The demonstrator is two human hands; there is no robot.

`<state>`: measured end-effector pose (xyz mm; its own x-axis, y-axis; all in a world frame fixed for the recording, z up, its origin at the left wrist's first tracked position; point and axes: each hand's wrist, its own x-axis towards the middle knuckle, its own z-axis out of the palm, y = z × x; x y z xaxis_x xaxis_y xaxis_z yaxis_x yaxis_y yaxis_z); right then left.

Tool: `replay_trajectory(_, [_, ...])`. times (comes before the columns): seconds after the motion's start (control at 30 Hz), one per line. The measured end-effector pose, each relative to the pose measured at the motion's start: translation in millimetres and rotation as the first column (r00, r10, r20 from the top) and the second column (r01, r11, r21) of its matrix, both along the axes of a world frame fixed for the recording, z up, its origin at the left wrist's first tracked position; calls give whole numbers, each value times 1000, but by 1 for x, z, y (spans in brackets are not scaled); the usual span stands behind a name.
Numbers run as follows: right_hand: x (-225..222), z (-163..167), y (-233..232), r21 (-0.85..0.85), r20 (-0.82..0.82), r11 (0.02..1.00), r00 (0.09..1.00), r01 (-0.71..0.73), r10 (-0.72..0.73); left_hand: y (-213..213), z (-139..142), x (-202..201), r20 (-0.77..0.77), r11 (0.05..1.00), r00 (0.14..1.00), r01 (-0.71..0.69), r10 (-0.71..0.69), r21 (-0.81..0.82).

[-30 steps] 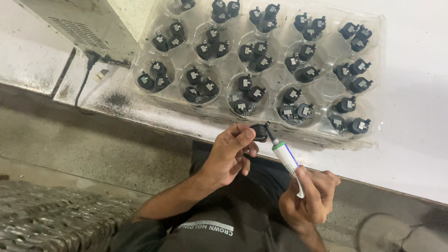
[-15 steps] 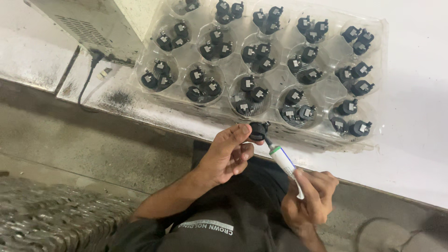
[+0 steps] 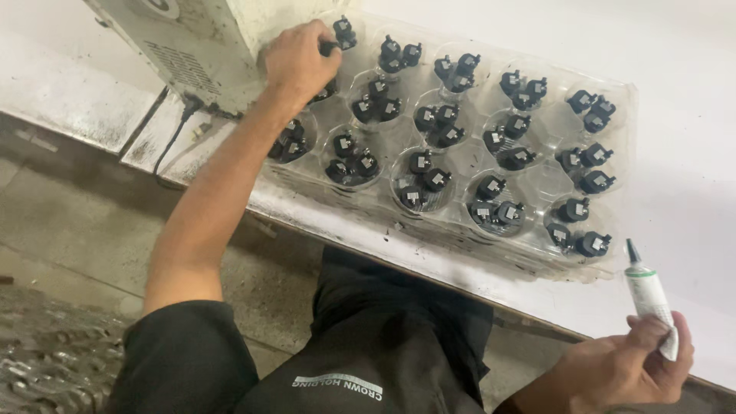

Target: The person picks black plastic plug components one at a time from a clear blister tray and squeezes adhesive from a tube onto each one, then places the treated component back into the tray. Near the end they wipe their hands with a dark cloth and handle the glue tube.

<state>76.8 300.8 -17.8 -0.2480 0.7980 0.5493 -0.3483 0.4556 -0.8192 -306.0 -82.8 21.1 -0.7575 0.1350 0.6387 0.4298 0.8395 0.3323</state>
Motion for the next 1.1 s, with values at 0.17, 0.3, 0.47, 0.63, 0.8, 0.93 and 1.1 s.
replay_trajectory(0.17, [5,-4,42,-69,-65,997,998,-17,12,4,-8,-50,47,930,979,-174,199,-323])
replay_trajectory(0.3, [5,-33,77,-152,-126,984,989,-94,75,15,-10,-68,116,890,949,-225,292,-396])
replay_trajectory(0.47, [-4,-62,100,-245,-172,950,973,-193,153,26,-11,-74,68,839,930,-292,361,-459])
replay_trajectory(0.63, [-16,-67,106,-511,-191,841,978,-176,88,28,-14,-79,111,817,923,-265,368,-513])
replay_trajectory(0.8, [-27,-80,108,-617,-93,776,991,-134,97,19,-10,-79,171,857,944,-168,283,-487])
replay_trajectory(0.93, [-35,-93,111,-679,-21,720,984,-145,178,19,13,-60,222,862,945,-102,239,-496])
replay_trajectory(1.1, [-44,-106,100,-372,352,928,925,-3,144,33,68,-18,-177,943,983,-11,-51,-334])
